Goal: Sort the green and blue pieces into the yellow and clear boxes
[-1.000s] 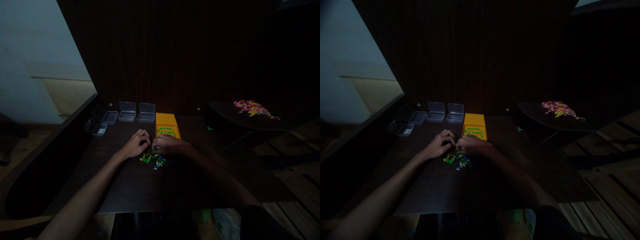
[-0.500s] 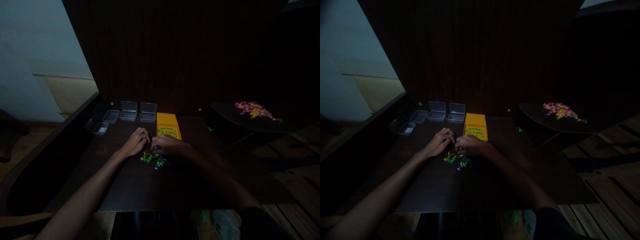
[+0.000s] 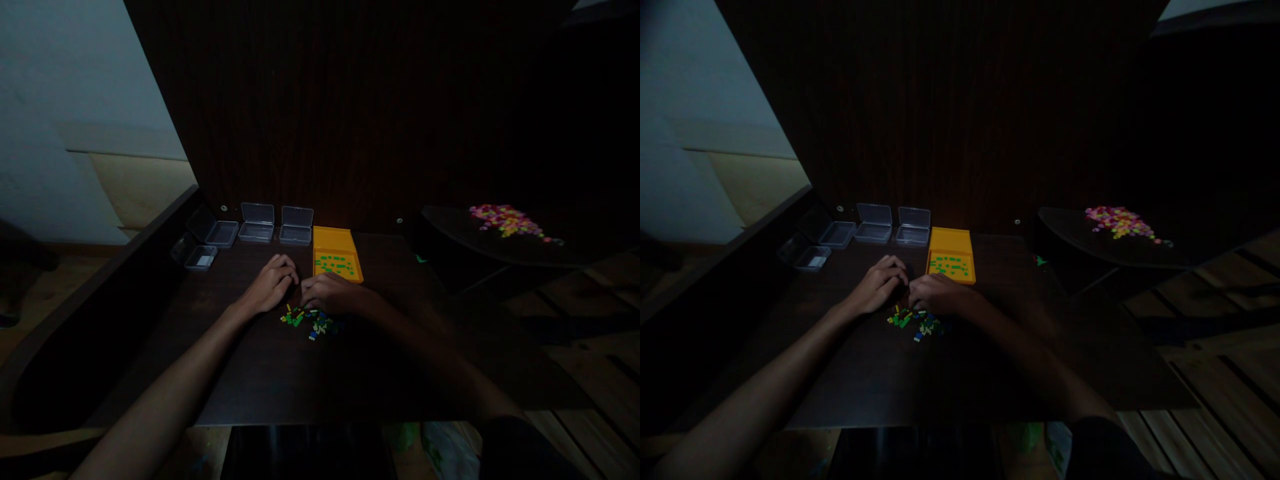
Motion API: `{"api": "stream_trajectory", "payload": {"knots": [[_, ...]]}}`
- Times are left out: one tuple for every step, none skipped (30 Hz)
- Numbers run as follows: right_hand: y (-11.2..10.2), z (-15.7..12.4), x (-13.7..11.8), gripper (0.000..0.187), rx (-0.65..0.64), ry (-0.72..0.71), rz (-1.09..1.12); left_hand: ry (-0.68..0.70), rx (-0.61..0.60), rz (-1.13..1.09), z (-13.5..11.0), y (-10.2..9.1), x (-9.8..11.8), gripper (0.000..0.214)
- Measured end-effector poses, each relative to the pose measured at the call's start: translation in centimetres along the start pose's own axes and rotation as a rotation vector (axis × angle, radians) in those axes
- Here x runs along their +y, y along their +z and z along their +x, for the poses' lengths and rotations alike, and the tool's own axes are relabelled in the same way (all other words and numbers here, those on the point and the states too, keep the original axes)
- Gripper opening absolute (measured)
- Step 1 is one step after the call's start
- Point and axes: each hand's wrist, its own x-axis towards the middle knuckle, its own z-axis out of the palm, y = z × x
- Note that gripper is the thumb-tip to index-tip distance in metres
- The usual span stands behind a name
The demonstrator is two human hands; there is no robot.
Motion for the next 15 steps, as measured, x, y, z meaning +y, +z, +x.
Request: {"api": "stream_trajectory", "payload": {"knots": [[0.1, 0.0, 0.0, 0.017, 0.004, 0.0, -0.009, -0.003, -0.001, 0.003, 0.0, 0.0, 0.0, 0.028], [0.3, 0.1, 0.0, 0.016, 0.007, -0.001, -0.022, -0.005, -0.001, 0.006, 0.0, 0.0, 0.0, 0.028], [0.4, 0.1, 0.0, 0.016, 0.012, -0.002, -0.035, -0.006, -0.001, 0.01, 0.0, 0.0, 0.0, 0.028], [0.5, 0.1, 0.0, 0.015, 0.016, -0.004, -0.047, -0.006, 0.001, 0.013, 0.0, 0.0, 0.0, 0.027], [0.7, 0.1, 0.0, 0.015, 0.022, -0.007, -0.057, -0.005, 0.005, 0.016, -0.1, 0.0, 0.0, 0.027], [0.7, 0.2, 0.0, 0.015, 0.028, -0.011, -0.064, -0.003, 0.009, 0.019, -0.1, 0.0, -0.1, 0.027], [0.7, 0.1, -0.1, 0.016, 0.032, -0.015, -0.07, 0.0, 0.014, 0.022, -0.1, 0.0, -0.1, 0.027], [0.7, 0.1, -0.1, 0.016, 0.037, -0.018, -0.073, 0.001, 0.017, 0.026, -0.1, -0.1, -0.1, 0.027], [0.5, 0.0, -0.2, 0.017, 0.044, -0.017, -0.072, 0.001, 0.02, 0.031, -0.1, -0.1, 0.0, 0.027], [0.2, -0.2, -0.2, 0.018, 0.053, -0.012, -0.069, -0.001, 0.023, 0.036, 0.0, -0.1, 0.0, 0.027], [-0.2, -0.3, -0.2, 0.018, 0.065, -0.007, -0.063, -0.004, 0.024, 0.04, 0.0, -0.1, 0.0, 0.027], [-0.7, -0.6, -0.1, 0.019, 0.081, 0.002, -0.055, -0.006, 0.025, 0.043, 0.0, -0.1, 0.0, 0.027], [-1.2, -0.9, 0.1, 0.02, 0.103, 0.017, -0.05, -0.008, 0.022, 0.045, 0.0, -0.1, 0.0, 0.027], [-1.8, -1.2, 0.5, 0.021, 0.127, 0.036, -0.049, -0.009, 0.018, 0.046, 0.0, -0.1, 0.0, 0.027], [-2.3, -1.5, 1.0, 0.022, 0.156, 0.07, -0.052, -0.01, 0.015, 0.046, 0.0, -0.1, 0.0, 0.027]]}}
